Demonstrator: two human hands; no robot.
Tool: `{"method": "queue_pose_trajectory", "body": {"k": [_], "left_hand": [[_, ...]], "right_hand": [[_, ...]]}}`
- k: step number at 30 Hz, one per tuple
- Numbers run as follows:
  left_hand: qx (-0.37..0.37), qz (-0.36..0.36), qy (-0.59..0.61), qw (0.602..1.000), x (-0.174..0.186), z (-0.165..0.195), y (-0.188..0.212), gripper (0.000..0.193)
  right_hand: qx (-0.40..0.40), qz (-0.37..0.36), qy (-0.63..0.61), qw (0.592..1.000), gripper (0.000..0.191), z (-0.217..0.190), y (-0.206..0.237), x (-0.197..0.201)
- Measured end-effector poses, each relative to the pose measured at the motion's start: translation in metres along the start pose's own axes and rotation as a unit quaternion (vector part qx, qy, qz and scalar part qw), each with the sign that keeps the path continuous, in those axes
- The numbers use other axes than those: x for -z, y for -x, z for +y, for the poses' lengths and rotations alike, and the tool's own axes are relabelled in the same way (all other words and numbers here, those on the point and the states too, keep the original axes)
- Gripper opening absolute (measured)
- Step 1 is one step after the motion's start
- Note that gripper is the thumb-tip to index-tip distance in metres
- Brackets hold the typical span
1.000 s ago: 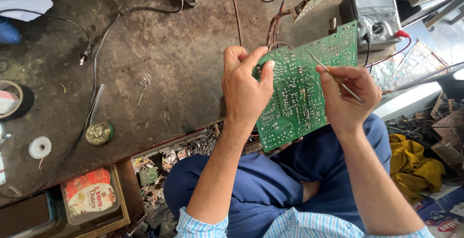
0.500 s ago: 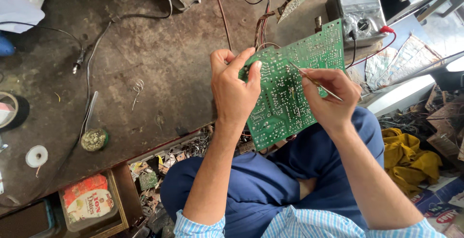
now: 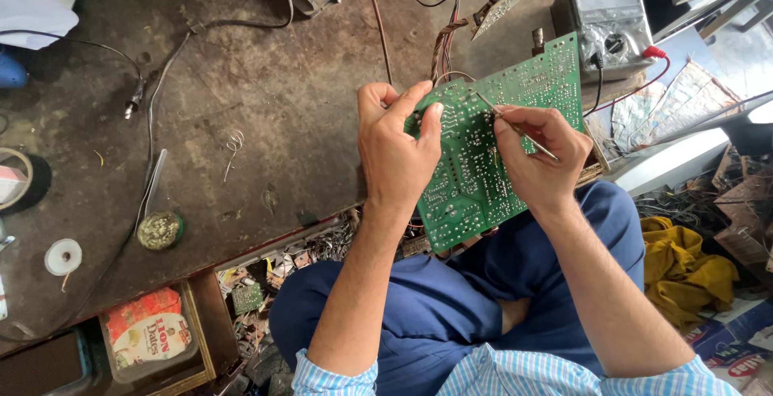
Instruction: The person sits on the floor at a cluttered workbench and solders components on a green circuit board, repositioning and turning the board to work on different areas. They then set the board aside, handle a power supply board, and probe its components with multimeter test leads to test it.
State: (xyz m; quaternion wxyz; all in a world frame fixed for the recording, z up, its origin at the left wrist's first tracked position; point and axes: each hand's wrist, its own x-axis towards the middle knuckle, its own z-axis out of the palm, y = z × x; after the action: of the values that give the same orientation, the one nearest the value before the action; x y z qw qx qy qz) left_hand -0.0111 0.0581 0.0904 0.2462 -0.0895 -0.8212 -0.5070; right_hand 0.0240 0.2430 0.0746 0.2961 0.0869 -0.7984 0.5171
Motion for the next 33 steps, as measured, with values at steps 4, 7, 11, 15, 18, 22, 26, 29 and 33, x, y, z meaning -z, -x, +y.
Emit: {"method": "queue_pose_trajectory", "body": {"k": [4,7,11,15,18,22,26,29,33], "left_hand": [[0.003,0.002,0.005,1.0,-0.001,0.0,0.0,0.032],[-0.003,0.004,-0.001,1.0,-0.001,0.0,0.0,0.031],[-0.006,0.002,-0.001,1.0,-0.001,-0.001,0.001,0.031],[-0.013,0.003,0.005,1.0,-0.003,-0.002,0.0,0.03],[-0.013,0.004,0.006,1.0,-0.002,-0.002,0.001,0.031],[-0.006,-0.001,0.006,1.0,-0.003,-0.001,0.0,0.031],[-0.006,0.001,0.004,1.0,-0.002,0.0,0.001,0.031],[-0.011,0.005,0.003,1.0,-0.002,-0.001,0.0,0.03],[-0.007,0.001,0.0,1.0,-0.002,-0.001,0.001,0.03]], "right_hand": [[-0.036,0.009,-0.017,0.999,0.011,0.003,0.001,0.001],[-0.037,0.002,-0.02,0.999,0.011,0.005,0.001,0.002],[-0.065,-0.038,-0.02,0.997,0.01,0.007,-0.003,0.01],[-0.07,-0.011,-0.132,0.989,0.009,0.007,-0.002,0.021],[-0.053,-0.01,-0.096,0.994,0.009,0.006,0.006,0.023],[-0.048,-0.025,-0.043,0.998,0.011,0.007,0.011,0.019],[-0.063,-0.016,-0.037,0.997,0.012,0.009,0.01,0.015],[-0.066,-0.013,-0.024,0.997,0.012,0.01,0.011,0.014],[-0.03,-0.035,-0.028,0.999,0.012,0.013,0.012,0.014]]}}
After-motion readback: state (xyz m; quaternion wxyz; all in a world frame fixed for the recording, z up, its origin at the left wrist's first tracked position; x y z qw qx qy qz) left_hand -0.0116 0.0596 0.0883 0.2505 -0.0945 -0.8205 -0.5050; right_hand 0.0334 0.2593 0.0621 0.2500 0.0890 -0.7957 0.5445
